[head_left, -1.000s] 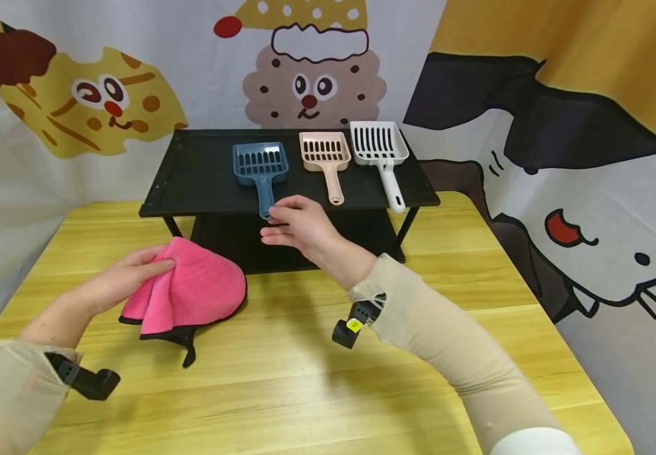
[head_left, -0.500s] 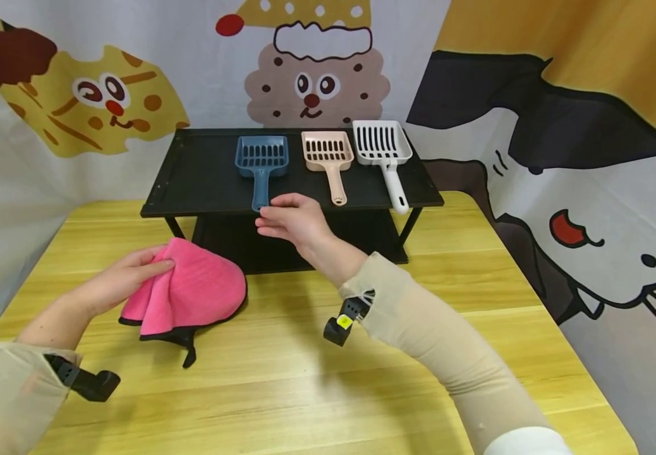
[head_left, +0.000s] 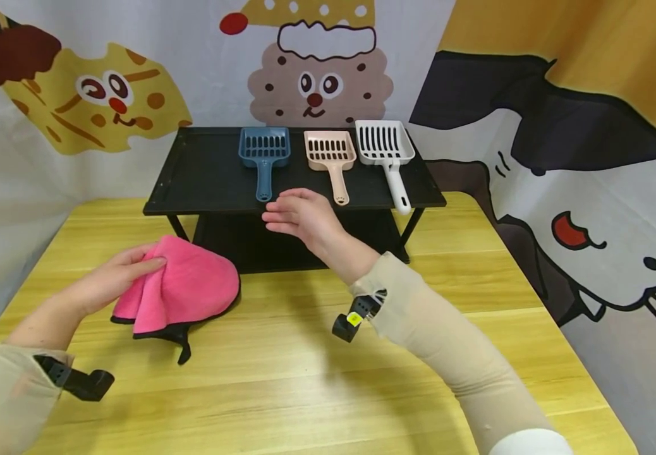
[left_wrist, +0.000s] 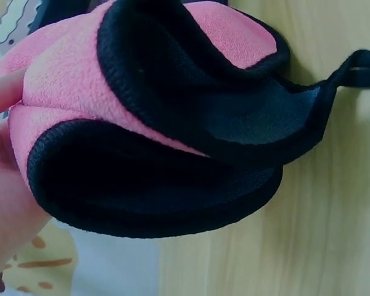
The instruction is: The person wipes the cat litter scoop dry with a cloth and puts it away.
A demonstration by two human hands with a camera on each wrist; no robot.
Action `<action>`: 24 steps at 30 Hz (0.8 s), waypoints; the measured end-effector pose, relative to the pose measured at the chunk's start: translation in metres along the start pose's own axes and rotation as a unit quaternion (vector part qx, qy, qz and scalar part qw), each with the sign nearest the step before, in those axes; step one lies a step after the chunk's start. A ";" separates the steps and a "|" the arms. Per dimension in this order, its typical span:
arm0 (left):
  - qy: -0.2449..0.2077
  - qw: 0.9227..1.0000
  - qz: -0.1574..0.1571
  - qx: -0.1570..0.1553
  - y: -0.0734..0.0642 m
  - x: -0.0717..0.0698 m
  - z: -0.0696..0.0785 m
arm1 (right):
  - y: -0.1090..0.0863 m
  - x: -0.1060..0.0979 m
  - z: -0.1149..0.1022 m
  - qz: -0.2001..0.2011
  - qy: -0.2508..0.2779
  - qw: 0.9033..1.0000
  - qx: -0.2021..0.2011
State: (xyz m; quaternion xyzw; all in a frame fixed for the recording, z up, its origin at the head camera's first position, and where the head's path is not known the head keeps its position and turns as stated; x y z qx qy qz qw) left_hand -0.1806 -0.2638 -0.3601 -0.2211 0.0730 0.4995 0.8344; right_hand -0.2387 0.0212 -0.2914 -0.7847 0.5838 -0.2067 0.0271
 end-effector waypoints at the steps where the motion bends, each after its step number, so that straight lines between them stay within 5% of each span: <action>1: 0.000 1.000 0.006 0.007 -0.002 -0.003 -0.001 | -0.003 -0.001 0.000 -0.005 -0.003 1.000 0.003; 7: -0.001 0.997 0.063 0.040 -0.020 -0.026 -0.001 | -0.023 -0.011 0.010 -0.065 -0.049 0.996 0.035; 10: 0.020 0.994 0.109 0.027 -0.032 -0.040 -0.002 | -0.033 -0.020 0.022 -0.103 -0.073 0.990 0.060; 13: 0.089 0.981 0.172 0.010 -0.040 -0.050 -0.002 | -0.040 -0.034 0.034 -0.116 -0.090 0.986 0.083; 15: 0.154 0.964 0.217 0.004 -0.042 -0.052 -0.002 | -0.042 -0.043 0.040 -0.117 -0.092 0.984 0.093; 17: 0.213 0.946 0.246 0.001 -0.039 -0.048 -0.004 | -0.043 -0.051 0.045 -0.114 -0.092 0.984 0.098; 19: 0.249 0.935 0.251 0.005 -0.033 -0.038 -0.008 | -0.042 -0.057 0.048 -0.115 -0.088 0.984 0.100; 24: 0.279 0.938 0.204 0.020 -0.012 0.003 -0.022 | -0.043 -0.065 0.052 -0.120 -0.079 0.984 0.104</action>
Point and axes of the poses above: each hand's wrist, its own y-axis towards the middle knuckle, its own x-axis out of the palm, z = x × y, the point moved 4 cm from there along y, towards the middle knuckle, and after that the axes turned 4 degrees about -z, right-handed, at the moved point
